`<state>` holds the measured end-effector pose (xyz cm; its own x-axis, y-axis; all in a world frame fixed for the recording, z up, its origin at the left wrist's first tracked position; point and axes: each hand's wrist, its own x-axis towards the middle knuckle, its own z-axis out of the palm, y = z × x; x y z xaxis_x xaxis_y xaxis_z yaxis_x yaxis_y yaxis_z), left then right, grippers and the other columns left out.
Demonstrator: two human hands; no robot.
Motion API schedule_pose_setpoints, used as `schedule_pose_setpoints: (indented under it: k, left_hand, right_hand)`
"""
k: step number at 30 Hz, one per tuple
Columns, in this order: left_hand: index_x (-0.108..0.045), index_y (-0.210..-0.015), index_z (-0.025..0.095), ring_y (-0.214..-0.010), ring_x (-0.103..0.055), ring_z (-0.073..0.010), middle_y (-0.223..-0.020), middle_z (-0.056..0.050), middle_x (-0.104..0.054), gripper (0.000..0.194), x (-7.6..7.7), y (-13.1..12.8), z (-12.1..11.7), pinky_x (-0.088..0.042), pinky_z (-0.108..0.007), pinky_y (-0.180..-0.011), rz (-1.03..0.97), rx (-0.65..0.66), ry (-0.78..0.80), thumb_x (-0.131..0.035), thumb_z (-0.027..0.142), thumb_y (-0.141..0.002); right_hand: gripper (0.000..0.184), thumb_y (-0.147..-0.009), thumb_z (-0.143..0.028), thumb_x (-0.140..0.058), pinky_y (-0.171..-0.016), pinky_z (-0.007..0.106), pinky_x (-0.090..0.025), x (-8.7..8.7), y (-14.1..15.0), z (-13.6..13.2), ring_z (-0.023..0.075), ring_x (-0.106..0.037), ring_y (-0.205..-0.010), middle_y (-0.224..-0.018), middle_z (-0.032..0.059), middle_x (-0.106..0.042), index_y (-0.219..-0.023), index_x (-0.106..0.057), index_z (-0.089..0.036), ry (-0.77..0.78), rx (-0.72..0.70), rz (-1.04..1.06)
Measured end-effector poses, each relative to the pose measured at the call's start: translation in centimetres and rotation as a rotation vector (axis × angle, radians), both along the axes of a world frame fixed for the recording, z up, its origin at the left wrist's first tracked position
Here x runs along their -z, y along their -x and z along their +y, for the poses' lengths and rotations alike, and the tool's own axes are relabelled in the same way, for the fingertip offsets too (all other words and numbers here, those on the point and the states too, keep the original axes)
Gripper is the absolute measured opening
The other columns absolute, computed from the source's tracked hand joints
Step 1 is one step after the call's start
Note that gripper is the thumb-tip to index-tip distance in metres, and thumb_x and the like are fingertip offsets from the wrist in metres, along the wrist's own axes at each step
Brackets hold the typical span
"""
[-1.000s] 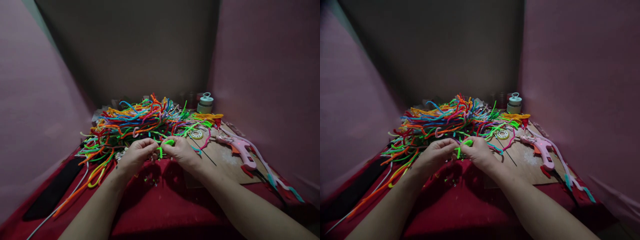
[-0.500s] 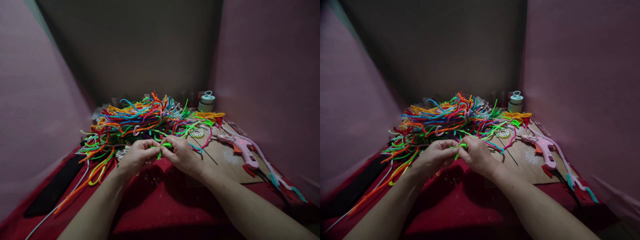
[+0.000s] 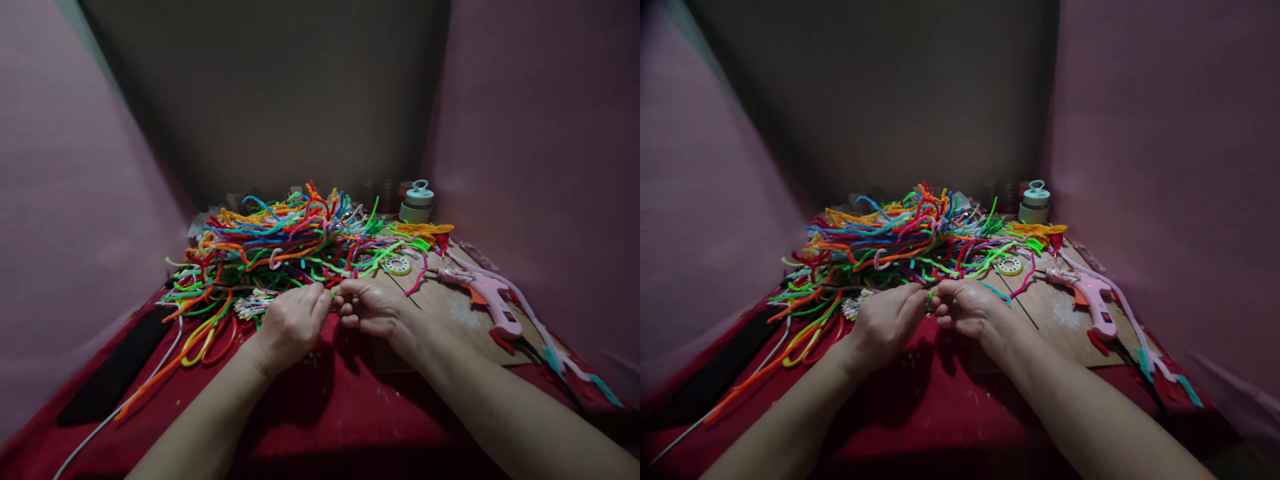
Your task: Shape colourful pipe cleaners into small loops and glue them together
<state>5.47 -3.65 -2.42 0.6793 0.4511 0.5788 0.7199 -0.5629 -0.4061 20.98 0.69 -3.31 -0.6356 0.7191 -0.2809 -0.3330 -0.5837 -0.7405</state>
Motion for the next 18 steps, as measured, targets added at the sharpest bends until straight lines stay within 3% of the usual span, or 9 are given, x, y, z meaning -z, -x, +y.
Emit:
schedule_pose_setpoints:
  k: [3,6,10,14,16,18]
  left_hand:
    - [-0.056,-0.095,0.013,-0.081,-0.058,-0.0185,-0.091,-0.011,-0.063,0.016,0.3,0.2,0.0,-0.044,-0.028,-0.072,-0.078,0.004,0.052,-0.045,0.015,-0.084]
    - [-0.057,-0.093,0.016,-0.084,-0.058,-0.018,-0.092,-0.01,-0.063,0.017,0.4,0.1,0.2,-0.043,-0.028,-0.073,-0.299,-0.039,0.28,-0.044,0.017,-0.083]
    - [-0.059,-0.093,0.017,-0.077,-0.057,-0.0149,-0.086,-0.004,-0.063,0.017,-0.6,-0.1,0.6,-0.043,-0.025,-0.069,-0.87,0.017,0.79,-0.05,0.02,-0.078]
    - [-0.065,-0.082,0.013,-0.06,-0.053,-0.0111,-0.076,-0.004,-0.063,0.025,-1.5,0.8,1.5,-0.04,-0.022,-0.055,-1.412,0.095,1.31,-0.054,0.034,-0.076]
    - [-0.065,-0.074,0.011,-0.051,-0.048,-0.0087,-0.064,-0.004,-0.06,0.032,-1.4,1.5,1.8,-0.037,-0.021,-0.049,-1.488,0.123,1.497,-0.053,0.041,-0.077]
    - [-0.064,-0.069,0.01,-0.046,-0.046,-0.0075,-0.058,-0.003,-0.058,0.034,-1.2,2.0,1.9,-0.034,-0.019,-0.046,-1.39,0.162,1.658,-0.056,0.042,-0.076]
  right_hand:
    - [0.006,-0.061,-0.013,-0.057,-0.038,0.017,-0.031,-0.5,0.0,-0.3,0.0053,-0.041,-0.04,-0.048,-0.003,-0.049,-0.058,-0.052,-0.013,-0.047,0.069,-0.008]
    - [0.014,-0.06,-0.018,-0.063,-0.04,0.02,-0.033,-0.8,0.1,-0.6,0.0067,-0.043,-0.041,-0.047,-0.0039,-0.049,-0.055,-0.05,-0.014,-0.235,0.143,-0.033]
    - [0.016,-0.062,-0.017,-0.057,-0.042,0.02,-0.031,-1.7,-0.3,-0.8,0.0057,-0.04,-0.041,-0.043,-0.0054,-0.044,-0.048,-0.048,-0.014,-0.556,0.204,-0.183]
    - [0.005,-0.065,-0.017,-0.056,-0.044,0.019,-0.03,-2.8,-1.0,-1.1,0.0055,-0.039,-0.043,-0.045,-0.0059,-0.046,-0.063,-0.059,-0.013,-0.762,0.159,-0.351]
    - [0.007,-0.067,-0.018,-0.056,-0.044,0.018,-0.028,-3.1,-1.2,-1.3,0.0047,-0.037,-0.044,-0.048,-0.0062,-0.046,-0.069,-0.061,-0.013,-0.849,0.107,-0.388]
    - [0.008,-0.069,-0.018,-0.055,-0.045,0.017,-0.03,-3.0,-1.2,-1.4,0.0045,-0.038,-0.046,-0.052,-0.0051,-0.049,-0.071,-0.061,-0.013,-0.932,0.072,-0.409]
